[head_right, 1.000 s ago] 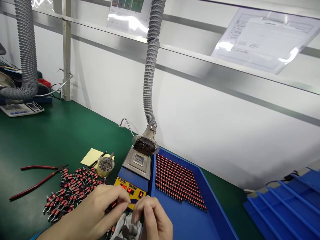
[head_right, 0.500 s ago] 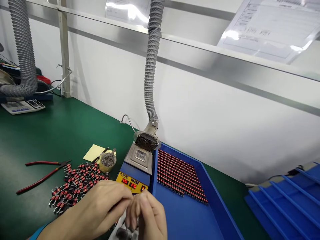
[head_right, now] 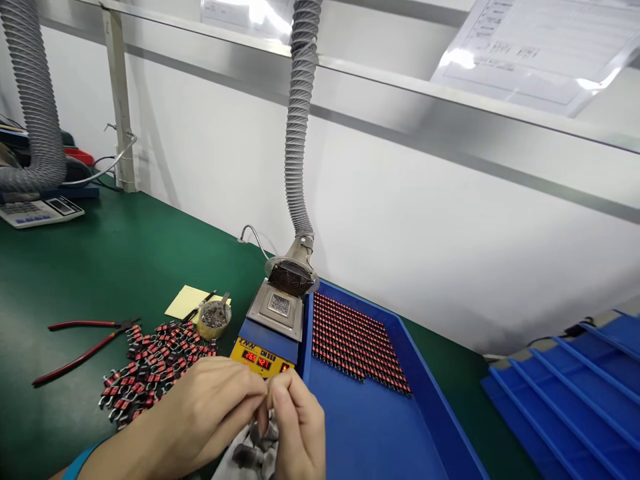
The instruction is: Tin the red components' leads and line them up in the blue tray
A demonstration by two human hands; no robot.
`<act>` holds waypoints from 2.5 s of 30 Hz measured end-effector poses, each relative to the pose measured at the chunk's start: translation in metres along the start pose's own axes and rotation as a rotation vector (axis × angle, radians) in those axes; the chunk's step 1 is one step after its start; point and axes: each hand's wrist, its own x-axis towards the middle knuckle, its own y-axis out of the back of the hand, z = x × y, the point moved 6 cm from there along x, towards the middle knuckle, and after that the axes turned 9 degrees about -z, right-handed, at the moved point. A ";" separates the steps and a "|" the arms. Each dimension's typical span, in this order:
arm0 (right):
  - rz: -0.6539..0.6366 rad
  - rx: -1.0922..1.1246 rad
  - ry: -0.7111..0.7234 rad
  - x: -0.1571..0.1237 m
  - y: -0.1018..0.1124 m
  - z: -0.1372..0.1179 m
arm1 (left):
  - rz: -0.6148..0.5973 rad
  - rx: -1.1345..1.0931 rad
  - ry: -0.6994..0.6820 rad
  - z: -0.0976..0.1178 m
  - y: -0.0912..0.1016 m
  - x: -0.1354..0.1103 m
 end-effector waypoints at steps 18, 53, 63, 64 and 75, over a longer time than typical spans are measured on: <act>-0.097 0.194 0.056 0.000 0.004 -0.010 | 0.057 -0.151 0.074 -0.001 0.007 -0.001; -0.137 0.274 -0.037 0.002 -0.007 0.000 | 0.118 0.058 -0.074 0.006 0.005 -0.002; 0.047 -0.249 0.348 -0.005 0.003 -0.022 | 0.063 -0.055 0.007 0.000 0.008 0.001; 0.026 -0.157 0.241 -0.003 0.002 -0.015 | 0.077 0.020 -0.043 0.003 0.006 0.001; -0.099 0.019 0.273 0.001 0.004 -0.017 | -0.132 -0.547 0.302 -0.014 -0.001 -0.004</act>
